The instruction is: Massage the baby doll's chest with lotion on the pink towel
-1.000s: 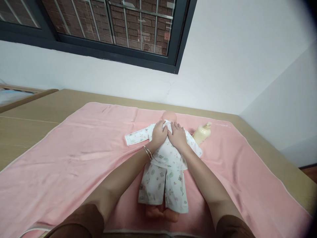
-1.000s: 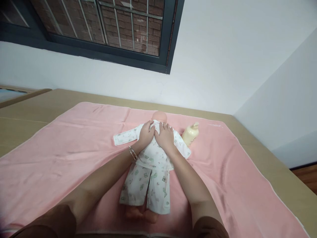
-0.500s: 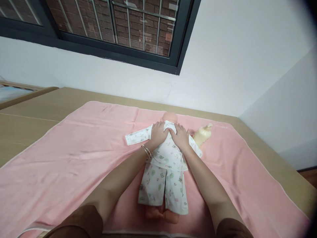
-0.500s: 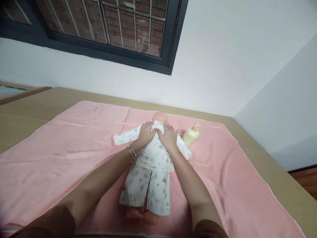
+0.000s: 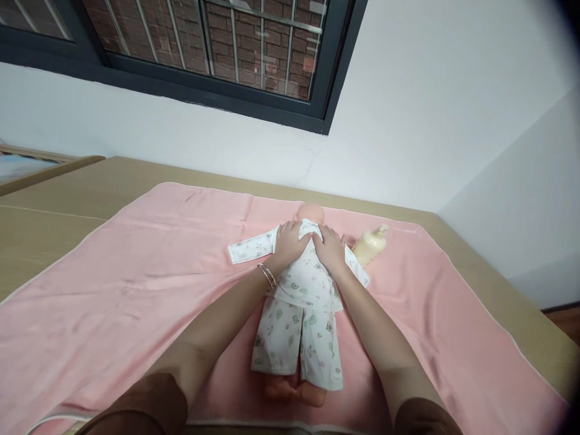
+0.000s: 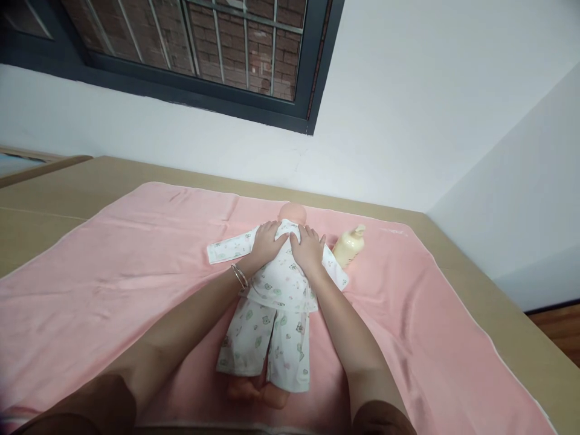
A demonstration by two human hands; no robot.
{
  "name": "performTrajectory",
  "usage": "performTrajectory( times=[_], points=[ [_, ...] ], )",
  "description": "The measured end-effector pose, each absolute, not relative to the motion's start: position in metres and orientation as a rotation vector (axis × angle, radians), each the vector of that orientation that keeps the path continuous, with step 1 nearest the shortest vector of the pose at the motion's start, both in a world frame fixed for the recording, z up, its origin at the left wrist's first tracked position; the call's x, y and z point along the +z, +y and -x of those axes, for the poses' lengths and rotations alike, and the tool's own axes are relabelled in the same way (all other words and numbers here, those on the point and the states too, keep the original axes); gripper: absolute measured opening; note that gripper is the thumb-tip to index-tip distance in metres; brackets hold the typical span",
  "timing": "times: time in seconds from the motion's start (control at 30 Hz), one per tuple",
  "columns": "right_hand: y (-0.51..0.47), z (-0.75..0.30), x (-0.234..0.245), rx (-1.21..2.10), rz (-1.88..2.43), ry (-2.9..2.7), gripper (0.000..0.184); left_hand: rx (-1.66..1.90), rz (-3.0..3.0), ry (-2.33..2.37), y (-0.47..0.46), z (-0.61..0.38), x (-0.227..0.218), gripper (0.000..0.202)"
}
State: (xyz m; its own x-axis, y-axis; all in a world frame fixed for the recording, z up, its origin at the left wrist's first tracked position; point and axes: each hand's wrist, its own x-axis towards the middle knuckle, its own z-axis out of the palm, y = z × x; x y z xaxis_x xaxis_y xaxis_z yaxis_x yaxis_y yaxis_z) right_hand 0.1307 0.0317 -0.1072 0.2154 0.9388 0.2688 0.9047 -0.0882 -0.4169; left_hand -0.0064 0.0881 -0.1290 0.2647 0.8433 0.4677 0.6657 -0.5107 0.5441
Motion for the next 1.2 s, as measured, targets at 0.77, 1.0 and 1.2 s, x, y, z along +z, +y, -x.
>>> performTrajectory(
  times=[0.77,1.0,1.2],
  points=[
    [0.021,-0.114,-0.107,-0.418,2.063,-1.825,0.040,0.889,-2.614,1.613,0.062,0.003,-0.109,0.031],
    [0.032,-0.129,-0.105,-0.233,1.893,-1.877,0.034,0.981,-2.443,1.483,0.079,0.005,-0.116,0.030],
    [0.037,-0.135,-0.108,-0.189,1.841,-1.934,0.045,0.998,-2.394,1.435,0.085,0.006,-0.118,0.034]
  ],
)
